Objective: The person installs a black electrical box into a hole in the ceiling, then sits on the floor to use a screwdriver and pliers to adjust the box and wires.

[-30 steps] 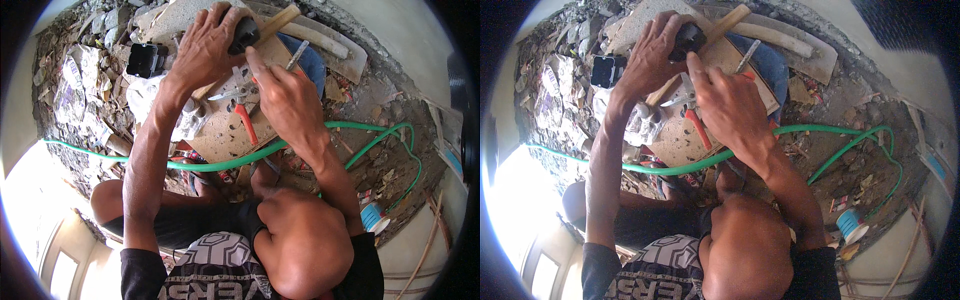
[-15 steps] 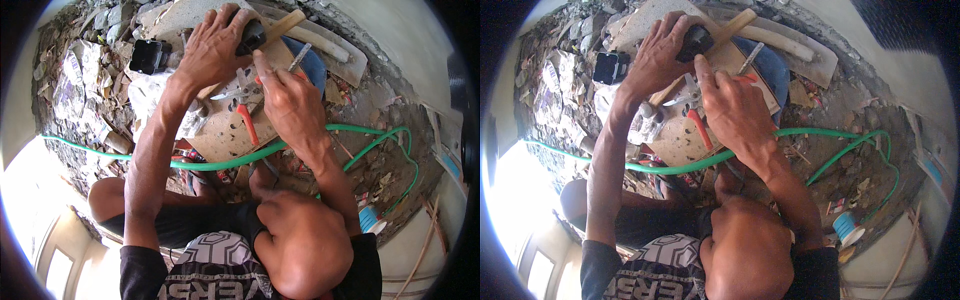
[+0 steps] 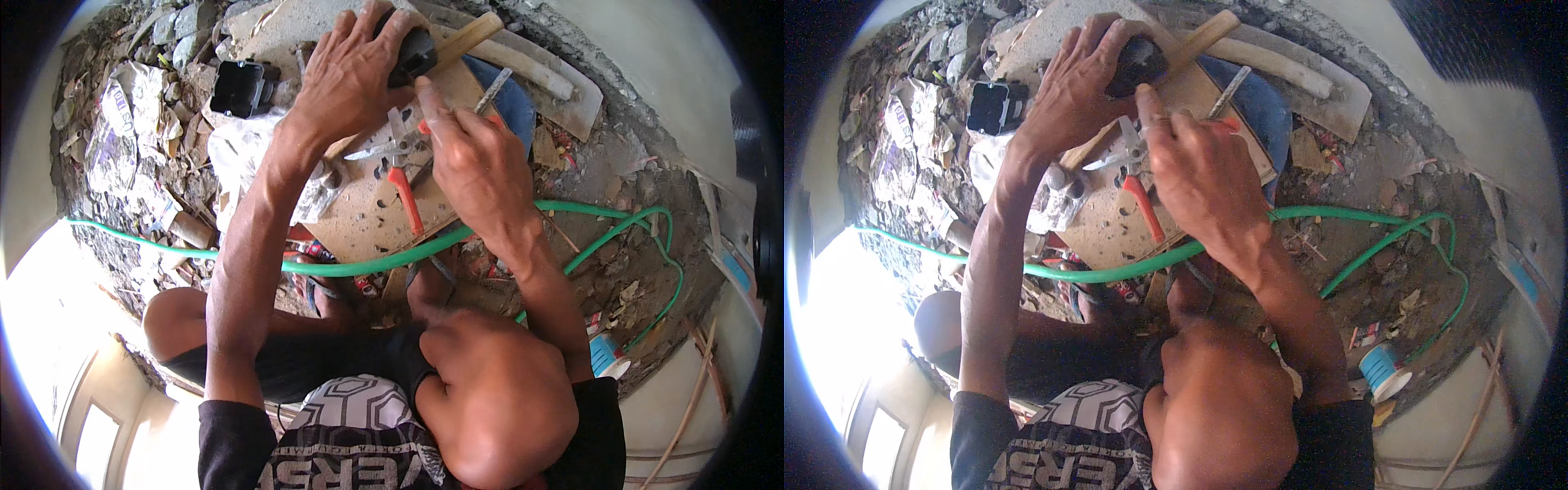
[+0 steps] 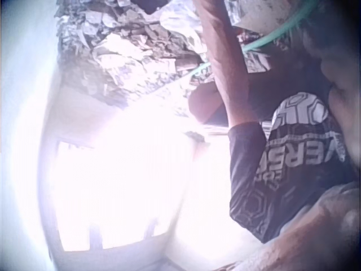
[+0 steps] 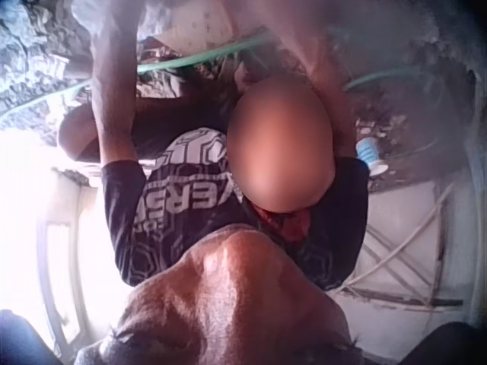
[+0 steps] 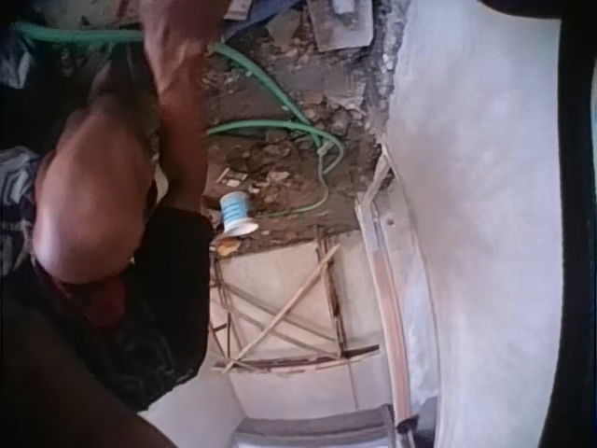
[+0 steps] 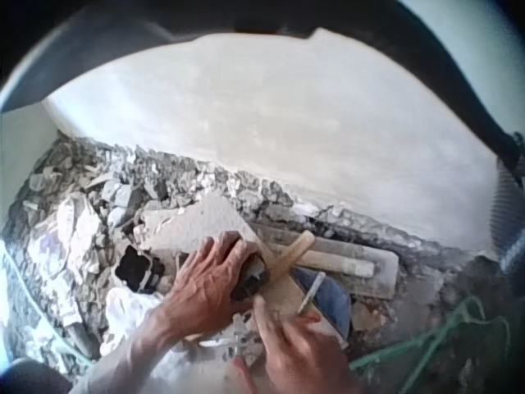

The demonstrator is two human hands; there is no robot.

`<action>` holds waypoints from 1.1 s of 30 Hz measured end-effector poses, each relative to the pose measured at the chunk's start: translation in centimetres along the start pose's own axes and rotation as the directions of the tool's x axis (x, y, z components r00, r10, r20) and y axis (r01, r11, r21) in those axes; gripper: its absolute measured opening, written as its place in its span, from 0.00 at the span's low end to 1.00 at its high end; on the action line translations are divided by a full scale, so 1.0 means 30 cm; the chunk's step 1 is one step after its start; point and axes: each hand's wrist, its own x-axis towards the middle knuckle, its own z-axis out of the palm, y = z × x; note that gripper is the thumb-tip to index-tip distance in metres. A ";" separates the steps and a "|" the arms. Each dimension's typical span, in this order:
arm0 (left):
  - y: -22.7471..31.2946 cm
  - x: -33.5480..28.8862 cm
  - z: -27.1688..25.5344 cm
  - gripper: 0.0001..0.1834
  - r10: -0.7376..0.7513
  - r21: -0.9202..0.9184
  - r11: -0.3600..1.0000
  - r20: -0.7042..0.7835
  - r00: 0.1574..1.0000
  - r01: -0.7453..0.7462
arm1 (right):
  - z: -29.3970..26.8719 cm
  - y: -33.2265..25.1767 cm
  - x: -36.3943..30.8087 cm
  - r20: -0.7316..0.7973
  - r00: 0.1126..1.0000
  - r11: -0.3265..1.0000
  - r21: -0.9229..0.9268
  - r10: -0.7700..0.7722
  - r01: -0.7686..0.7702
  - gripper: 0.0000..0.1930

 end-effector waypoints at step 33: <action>-0.007 0.000 0.002 0.45 0.001 -0.015 1.000 -0.023 1.000 -0.001 | -0.022 -0.007 0.004 -0.027 0.995 0.986 0.138 0.098 -0.093 0.28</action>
